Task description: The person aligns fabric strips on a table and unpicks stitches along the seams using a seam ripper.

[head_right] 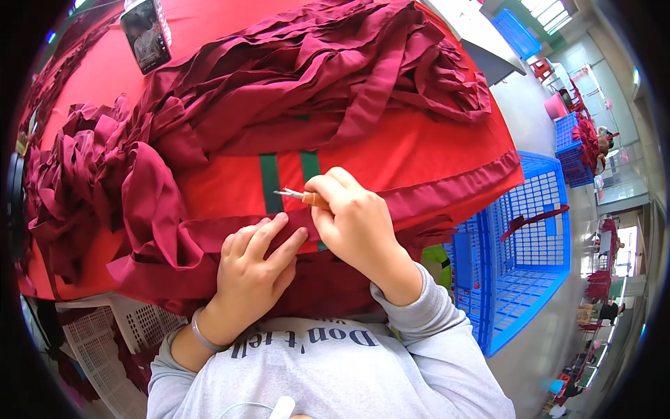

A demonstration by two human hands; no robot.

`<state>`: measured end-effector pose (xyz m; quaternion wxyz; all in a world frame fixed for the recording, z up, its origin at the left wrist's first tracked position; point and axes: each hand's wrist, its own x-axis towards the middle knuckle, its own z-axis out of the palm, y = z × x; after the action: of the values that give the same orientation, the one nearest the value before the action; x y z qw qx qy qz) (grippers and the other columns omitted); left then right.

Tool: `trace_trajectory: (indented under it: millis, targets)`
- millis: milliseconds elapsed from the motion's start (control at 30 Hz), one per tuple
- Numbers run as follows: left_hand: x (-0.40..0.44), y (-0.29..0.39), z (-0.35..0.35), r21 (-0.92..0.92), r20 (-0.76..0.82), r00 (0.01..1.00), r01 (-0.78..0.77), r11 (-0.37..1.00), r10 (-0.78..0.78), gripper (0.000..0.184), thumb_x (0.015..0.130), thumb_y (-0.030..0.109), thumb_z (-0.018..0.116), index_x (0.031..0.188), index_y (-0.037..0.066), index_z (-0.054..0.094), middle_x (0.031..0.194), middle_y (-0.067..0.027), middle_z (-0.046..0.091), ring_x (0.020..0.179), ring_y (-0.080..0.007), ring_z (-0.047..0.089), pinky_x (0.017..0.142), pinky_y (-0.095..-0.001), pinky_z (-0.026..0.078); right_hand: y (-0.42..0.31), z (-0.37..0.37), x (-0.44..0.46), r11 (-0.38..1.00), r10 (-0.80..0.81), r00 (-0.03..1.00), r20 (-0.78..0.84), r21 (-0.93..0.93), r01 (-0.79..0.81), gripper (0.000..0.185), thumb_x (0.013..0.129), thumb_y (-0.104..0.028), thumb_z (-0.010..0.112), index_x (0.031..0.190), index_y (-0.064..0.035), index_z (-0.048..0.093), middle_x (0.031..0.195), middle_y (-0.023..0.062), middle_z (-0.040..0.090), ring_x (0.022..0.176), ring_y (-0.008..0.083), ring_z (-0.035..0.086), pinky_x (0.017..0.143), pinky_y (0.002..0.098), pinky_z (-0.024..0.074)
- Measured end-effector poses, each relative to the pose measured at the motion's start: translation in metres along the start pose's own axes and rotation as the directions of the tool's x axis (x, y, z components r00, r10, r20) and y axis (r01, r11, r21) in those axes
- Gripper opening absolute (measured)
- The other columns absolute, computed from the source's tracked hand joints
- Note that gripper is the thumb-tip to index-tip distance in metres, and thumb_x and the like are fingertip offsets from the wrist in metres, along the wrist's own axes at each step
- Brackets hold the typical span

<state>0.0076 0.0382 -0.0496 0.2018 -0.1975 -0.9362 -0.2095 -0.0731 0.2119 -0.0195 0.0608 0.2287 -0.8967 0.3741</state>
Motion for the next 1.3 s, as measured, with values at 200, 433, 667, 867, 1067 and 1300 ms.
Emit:
trace_trajectory:
  millis: [200,433,667,867,1067,1300]
  targets:
    - [-0.014,-0.006,-0.057,-0.12,0.26,0.965,0.058,0.991,-0.025,0.009,0.074,0.014,0.069,0.074,0.008,0.061,0.069,-0.0062,0.062,0.065,-0.0243,0.061,0.065,-0.0378,0.047,0.023,-0.016,0.025,0.951,0.1,0.981,-0.164,-0.272,-0.143,0.017,0.086,-0.012,0.063,0.102,-0.0096,0.066,0.087,0.0133,0.067,0.076,0.0342,0.066,0.064,0.0442,0.0512]
    - [-0.034,-0.011,-0.112,0.05,0.807,0.553,0.286,0.957,-0.208,0.02,0.083,0.026,0.066,0.078,0.006,0.066,0.069,-0.0126,0.067,0.064,-0.0296,0.067,0.059,-0.037,0.054,0.036,-0.017,0.048,0.89,0.036,0.992,-0.125,-0.447,-0.089,0.01,0.088,-0.018,0.062,0.094,-0.0099,0.063,0.084,0.0139,0.068,0.078,0.0372,0.066,0.064,0.0465,0.0507]
    - [0.021,0.025,-0.099,-0.982,-0.173,0.965,-0.153,-0.113,0.197,0.02,0.097,0.006,0.05,0.098,-0.009,0.065,0.102,-0.0222,0.064,0.087,-0.0359,0.063,0.081,-0.0434,0.05,0.011,-0.015,0.012,0.972,-0.031,0.964,-0.265,-0.231,-0.032,0.018,0.082,-0.006,0.071,0.1,-0.0068,0.07,0.078,0.018,0.066,0.068,0.0323,0.067,0.06,0.0354,0.051]
    - [0.035,0.083,-0.123,-0.487,-0.021,0.969,0.206,-0.849,0.247,0.02,0.097,0.015,0.057,0.103,-0.003,0.062,0.094,-0.01,0.063,0.09,-0.0174,0.06,0.078,-0.0299,0.046,0.0,-0.011,-0.005,0.983,-0.03,0.972,-0.234,-0.183,-0.014,0.016,0.083,0.0,0.07,0.099,-0.0022,0.068,0.079,0.0167,0.066,0.067,0.0254,0.068,0.062,0.0307,0.0518]
    - [0.04,0.087,-0.082,-0.251,-0.396,0.862,0.23,-0.94,0.317,0.013,0.095,0.009,0.056,0.098,-0.002,0.062,0.088,-0.0058,0.062,0.082,-0.0136,0.058,0.072,-0.0297,0.045,0.0,-0.005,-0.009,0.99,-0.033,0.974,-0.225,-0.139,0.001,0.014,0.083,-0.001,0.071,0.097,-0.0013,0.067,0.079,0.0168,0.066,0.066,0.0262,0.067,0.062,0.0316,0.0519]
    - [0.037,0.082,-0.122,-0.591,-0.016,0.958,0.221,-0.776,0.285,0.014,0.093,0.01,0.06,0.095,-0.002,0.064,0.084,-0.0051,0.063,0.079,-0.0152,0.059,0.071,-0.0294,0.045,-0.007,-0.006,-0.01,0.992,-0.046,0.976,-0.214,-0.121,0.02,0.013,0.084,-0.001,0.07,0.096,-0.0016,0.066,0.079,0.0164,0.066,0.066,0.0281,0.067,0.061,0.0323,0.0517]
